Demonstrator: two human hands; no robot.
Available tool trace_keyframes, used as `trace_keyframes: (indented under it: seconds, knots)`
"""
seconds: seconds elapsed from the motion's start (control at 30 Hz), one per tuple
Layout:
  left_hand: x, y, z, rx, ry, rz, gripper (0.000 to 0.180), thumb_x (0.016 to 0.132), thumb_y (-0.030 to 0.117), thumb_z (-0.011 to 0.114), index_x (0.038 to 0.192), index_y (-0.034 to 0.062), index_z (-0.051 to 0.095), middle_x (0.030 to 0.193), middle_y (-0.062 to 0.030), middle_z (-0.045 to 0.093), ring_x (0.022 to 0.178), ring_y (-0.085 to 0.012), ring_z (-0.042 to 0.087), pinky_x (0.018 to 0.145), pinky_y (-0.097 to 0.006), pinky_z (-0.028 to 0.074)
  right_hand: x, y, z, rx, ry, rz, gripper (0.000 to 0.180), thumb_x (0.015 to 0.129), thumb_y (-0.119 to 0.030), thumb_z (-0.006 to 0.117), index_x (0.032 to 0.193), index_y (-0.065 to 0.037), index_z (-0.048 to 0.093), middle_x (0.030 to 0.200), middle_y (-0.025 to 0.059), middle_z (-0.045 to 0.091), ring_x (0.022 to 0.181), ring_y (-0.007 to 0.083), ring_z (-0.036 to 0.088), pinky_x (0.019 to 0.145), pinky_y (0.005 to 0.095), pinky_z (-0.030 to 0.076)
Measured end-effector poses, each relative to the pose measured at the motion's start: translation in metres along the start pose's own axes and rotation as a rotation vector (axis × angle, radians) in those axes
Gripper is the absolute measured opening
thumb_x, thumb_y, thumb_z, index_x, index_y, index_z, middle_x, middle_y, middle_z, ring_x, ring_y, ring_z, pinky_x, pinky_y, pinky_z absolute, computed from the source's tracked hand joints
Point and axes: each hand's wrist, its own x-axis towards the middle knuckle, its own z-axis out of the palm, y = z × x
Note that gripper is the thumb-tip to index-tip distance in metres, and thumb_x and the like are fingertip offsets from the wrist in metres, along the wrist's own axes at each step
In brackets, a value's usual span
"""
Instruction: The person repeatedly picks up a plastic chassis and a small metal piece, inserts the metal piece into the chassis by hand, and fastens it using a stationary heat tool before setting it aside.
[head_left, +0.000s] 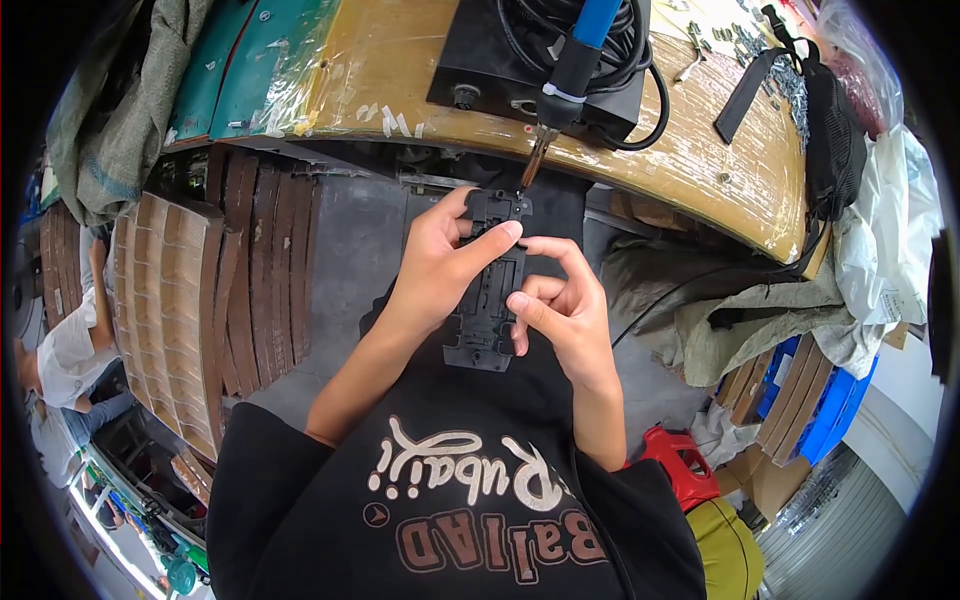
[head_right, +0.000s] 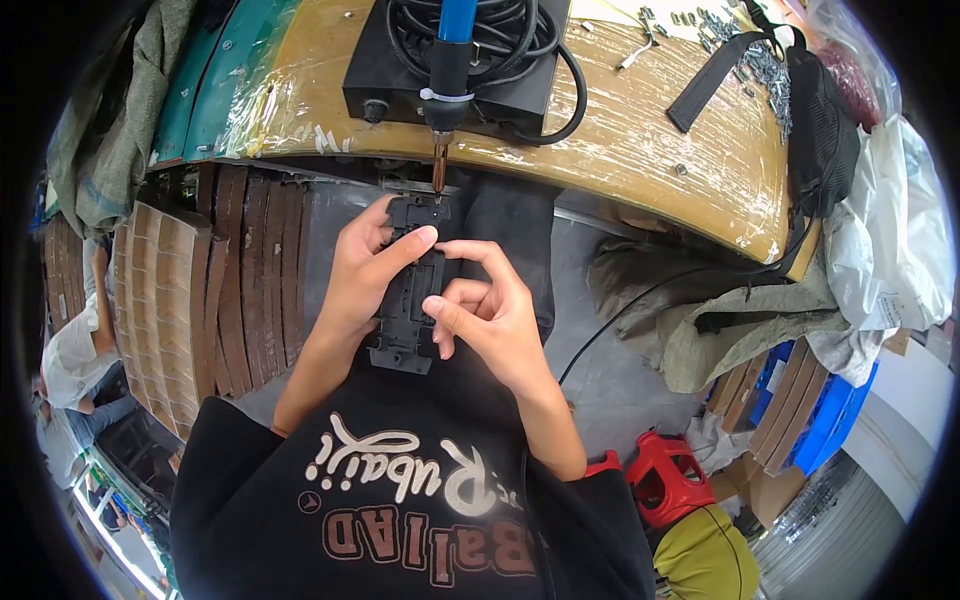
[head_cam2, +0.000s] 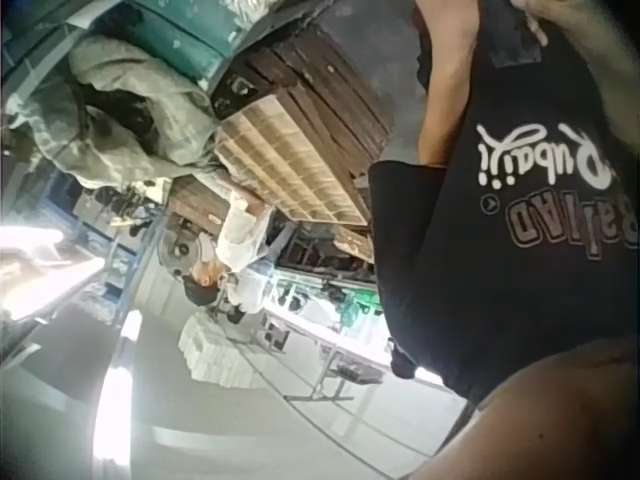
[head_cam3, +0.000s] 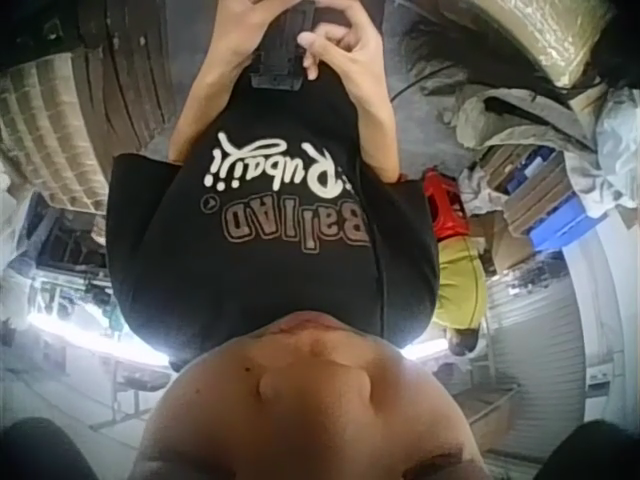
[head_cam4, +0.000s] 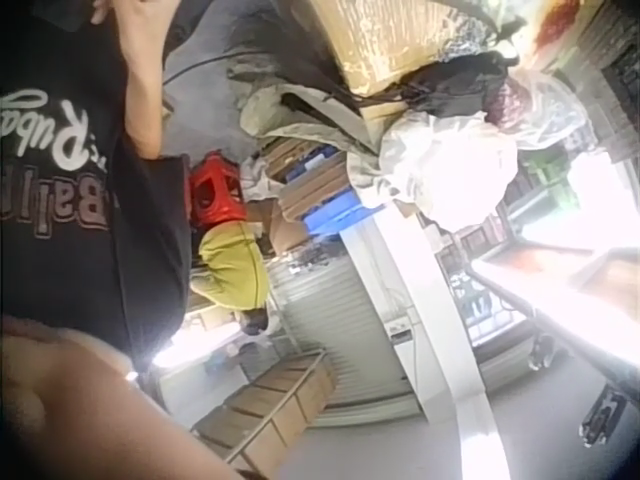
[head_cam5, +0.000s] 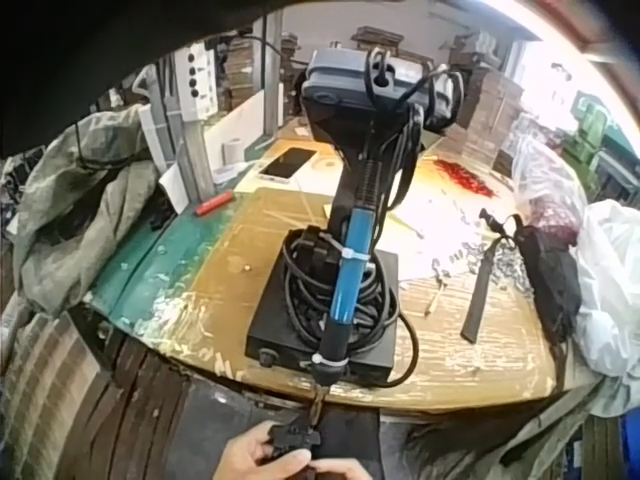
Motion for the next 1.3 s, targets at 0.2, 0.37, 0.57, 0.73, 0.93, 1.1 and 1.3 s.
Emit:
trace_keyframes:
  seconds: [0.2, 0.37, 0.57, 0.73, 0.93, 1.1, 1.3]
  knots:
    - [0.003, -0.002, -0.001, 0.017, -0.003, 0.028, 0.017, 0.077, 0.007, 0.061, 0.090, 0.0007, 0.052, 0.080, -0.0028, 0.058, 0.072, -0.0058, 0.054, 0.061, -0.020, 0.044, 0.002, -0.001, 0.000, -0.019, 0.003, -0.016, 0.038, 0.077, 0.002, 0.058, 0.110, -0.001, 0.039, 0.058, 0.0048, 0.052, 0.048, 0.0106, 0.052, 0.043, 0.0213, 0.041]
    - [0.007, -0.007, -0.004, 0.075, -0.020, 0.066, 0.017, 0.077, 0.008, 0.061, 0.090, 0.0005, 0.052, 0.081, -0.0033, 0.058, 0.073, -0.0064, 0.054, 0.064, -0.020, 0.044, 0.005, 0.006, -0.004, -0.022, 0.021, -0.011, 0.038, 0.078, 0.000, 0.058, 0.110, -0.001, 0.040, 0.058, 0.0047, 0.052, 0.048, 0.0106, 0.052, 0.043, 0.0209, 0.041]
    - [0.010, -0.003, -0.003, 0.083, -0.002, 0.082, 0.019, 0.077, 0.009, 0.062, 0.092, 0.0004, 0.052, 0.081, -0.0039, 0.059, 0.073, -0.0068, 0.054, 0.063, -0.020, 0.044, 0.008, 0.004, -0.002, -0.006, 0.031, -0.031, 0.037, 0.078, -0.001, 0.059, 0.110, -0.001, 0.040, 0.058, 0.0044, 0.051, 0.049, 0.0104, 0.052, 0.043, 0.0208, 0.041]
    - [0.008, 0.002, -0.003, 0.079, 0.002, 0.050, 0.019, 0.077, 0.008, 0.062, 0.090, 0.0002, 0.052, 0.081, -0.0034, 0.058, 0.070, -0.0066, 0.054, 0.061, -0.020, 0.044, 0.006, 0.001, 0.002, -0.029, 0.032, -0.044, 0.038, 0.078, 0.000, 0.058, 0.111, -0.001, 0.040, 0.059, 0.0036, 0.051, 0.050, 0.0098, 0.052, 0.043, 0.0203, 0.041]
    - [0.008, -0.001, -0.002, 0.118, 0.008, 0.153, 0.018, 0.077, 0.008, 0.062, 0.089, 0.0006, 0.052, 0.078, -0.0022, 0.057, 0.070, -0.0055, 0.053, 0.060, -0.020, 0.043, 0.008, 0.003, -0.001, -0.072, 0.037, -0.048, 0.039, 0.078, 0.000, 0.058, 0.112, -0.001, 0.040, 0.060, 0.0024, 0.050, 0.050, 0.0091, 0.050, 0.044, 0.0201, 0.041]
    - [0.017, -0.016, 0.002, 0.208, 0.017, 0.120, 0.021, 0.078, 0.008, 0.061, 0.095, -0.0002, 0.052, 0.082, -0.0023, 0.058, 0.070, -0.0055, 0.052, 0.060, -0.020, 0.042, 0.006, 0.013, -0.018, -0.082, 0.026, 0.025, 0.026, 0.080, -0.008, 0.058, 0.101, -0.002, 0.043, 0.060, 0.0049, 0.052, 0.048, 0.0091, 0.050, 0.044, 0.0196, 0.040]
    - [-0.004, -0.045, 0.007, 0.373, -0.150, 0.007, 0.029, 0.083, 0.010, 0.055, 0.107, 0.0002, 0.043, 0.082, -0.0045, 0.056, 0.066, -0.0056, 0.051, 0.056, -0.018, 0.042, -0.006, 0.028, -0.050, -0.227, 0.021, 0.068, 0.019, 0.078, -0.003, 0.057, 0.075, -0.005, 0.038, 0.058, 0.0038, 0.053, 0.047, 0.0086, 0.052, 0.043, 0.0198, 0.040]
